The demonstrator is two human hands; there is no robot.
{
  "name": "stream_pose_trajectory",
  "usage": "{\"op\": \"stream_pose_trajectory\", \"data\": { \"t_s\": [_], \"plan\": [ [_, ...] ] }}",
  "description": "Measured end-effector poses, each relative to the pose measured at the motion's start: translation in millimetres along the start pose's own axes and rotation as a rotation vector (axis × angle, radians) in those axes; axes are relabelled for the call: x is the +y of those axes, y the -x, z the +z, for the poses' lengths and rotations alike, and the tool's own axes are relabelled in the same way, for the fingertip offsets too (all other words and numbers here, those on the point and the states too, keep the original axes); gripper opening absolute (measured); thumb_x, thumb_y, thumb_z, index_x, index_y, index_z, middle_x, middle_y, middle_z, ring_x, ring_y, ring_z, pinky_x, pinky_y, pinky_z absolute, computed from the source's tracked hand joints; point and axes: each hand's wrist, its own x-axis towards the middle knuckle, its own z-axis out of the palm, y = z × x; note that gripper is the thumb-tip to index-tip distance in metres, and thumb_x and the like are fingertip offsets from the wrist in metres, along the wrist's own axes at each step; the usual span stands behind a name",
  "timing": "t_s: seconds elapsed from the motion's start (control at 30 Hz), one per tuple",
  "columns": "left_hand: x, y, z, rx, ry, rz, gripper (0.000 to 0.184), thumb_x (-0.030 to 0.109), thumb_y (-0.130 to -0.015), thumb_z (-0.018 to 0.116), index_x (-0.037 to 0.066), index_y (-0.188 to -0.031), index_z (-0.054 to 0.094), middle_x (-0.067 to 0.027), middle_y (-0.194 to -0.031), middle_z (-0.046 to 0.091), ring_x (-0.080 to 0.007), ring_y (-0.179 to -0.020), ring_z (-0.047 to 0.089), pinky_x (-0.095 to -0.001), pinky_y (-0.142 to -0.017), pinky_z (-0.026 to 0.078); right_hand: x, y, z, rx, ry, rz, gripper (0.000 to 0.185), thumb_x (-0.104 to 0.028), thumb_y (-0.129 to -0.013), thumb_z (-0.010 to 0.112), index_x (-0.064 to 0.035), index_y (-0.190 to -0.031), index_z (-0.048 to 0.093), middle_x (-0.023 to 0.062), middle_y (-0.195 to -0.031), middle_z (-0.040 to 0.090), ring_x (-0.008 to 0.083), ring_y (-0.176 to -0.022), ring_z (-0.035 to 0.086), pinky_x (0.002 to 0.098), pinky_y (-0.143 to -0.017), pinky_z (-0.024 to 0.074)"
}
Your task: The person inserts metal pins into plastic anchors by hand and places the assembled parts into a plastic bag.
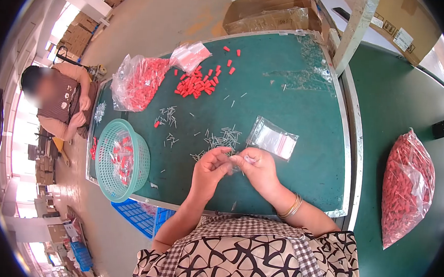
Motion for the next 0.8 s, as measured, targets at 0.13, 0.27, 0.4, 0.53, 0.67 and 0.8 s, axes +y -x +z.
{"op": "stream_pose_trajectory", "data": {
  "t_s": [0.13,0.27,0.4,0.53,0.67,0.8],
  "plan": [
    [-4,-5,-7,0.098,0.011,0.055,0.036,-0.007,-0.085,0.06,0.0,-0.12,0.058,0.0007,-0.086,0.059,-0.0073,-0.076,0.057,-0.0214,-0.068,0.048,-11,-5,-5,-0.105,-0.108,0.179,0.014,-0.017,-0.089,0.068,-0.0034,-0.086,0.071,-0.0004,-0.069,0.056,0.0087,-0.056,0.049,0.0262,-0.053,0.041],
    [-4,-4,-11,0.111,-0.008,0.053,0.034,-0.008,-0.086,0.06,0.002,-0.119,0.058,0.0018,-0.085,0.057,-0.0051,-0.073,0.055,-0.0194,-0.066,0.046,-6,-7,-5,-0.16,-0.052,0.134,0.009,-0.011,-0.089,0.067,-0.0027,-0.089,0.072,-0.0016,-0.071,0.054,0.0064,-0.055,0.047,0.0235,-0.051,0.0385],
    [-7,-5,-12,0.108,-0.062,0.053,0.033,-0.007,-0.087,0.06,0.002,-0.118,0.058,0.0029,-0.083,0.056,-0.0036,-0.071,0.053,-0.0181,-0.063,0.044,-4,-7,-7,-0.122,0.105,-0.067,0.005,-0.006,-0.085,0.07,-0.0016,-0.084,0.072,-0.0023,-0.071,0.056,0.0048,-0.059,0.047,0.0224,-0.053,0.0382],
    [-7,-5,-10,0.098,-0.009,0.048,0.035,-0.009,-0.085,0.061,0.003,-0.118,0.059,0.002,-0.087,0.058,-0.0042,-0.075,0.054,-0.0198,-0.066,0.047,-9,-4,-7,-0.086,0.051,0.057,0.009,-0.01,-0.083,0.072,-0.0012,-0.082,0.071,0.0019,-0.069,0.058,0.0086,-0.063,0.053,0.0265,-0.056,0.0418],
    [-9,-6,-12,0.099,-0.017,0.07,0.035,-0.009,-0.086,0.06,0.002,-0.118,0.059,0.0025,-0.086,0.057,-0.0034,-0.074,0.054,-0.0195,-0.066,0.046,-14,-4,-6,-0.101,0.021,0.162,0.01,-0.01,-0.084,0.071,-0.0005,-0.084,0.071,0.0003,-0.068,0.06,0.0064,-0.062,0.053,0.0244,-0.056,0.0428],
    [-10,-6,-16,0.132,-0.066,0.053,0.038,-0.008,-0.083,0.063,0.003,-0.119,0.059,0.0013,-0.086,0.058,-0.005,-0.074,0.055,-0.0201,-0.067,0.047,-17,-5,-6,-0.145,0.014,0.266,0.011,-0.011,-0.085,0.07,0.0003,-0.087,0.071,-0.0009,-0.069,0.061,0.0049,-0.063,0.053,0.0229,-0.057,0.0445]
  ]
}}
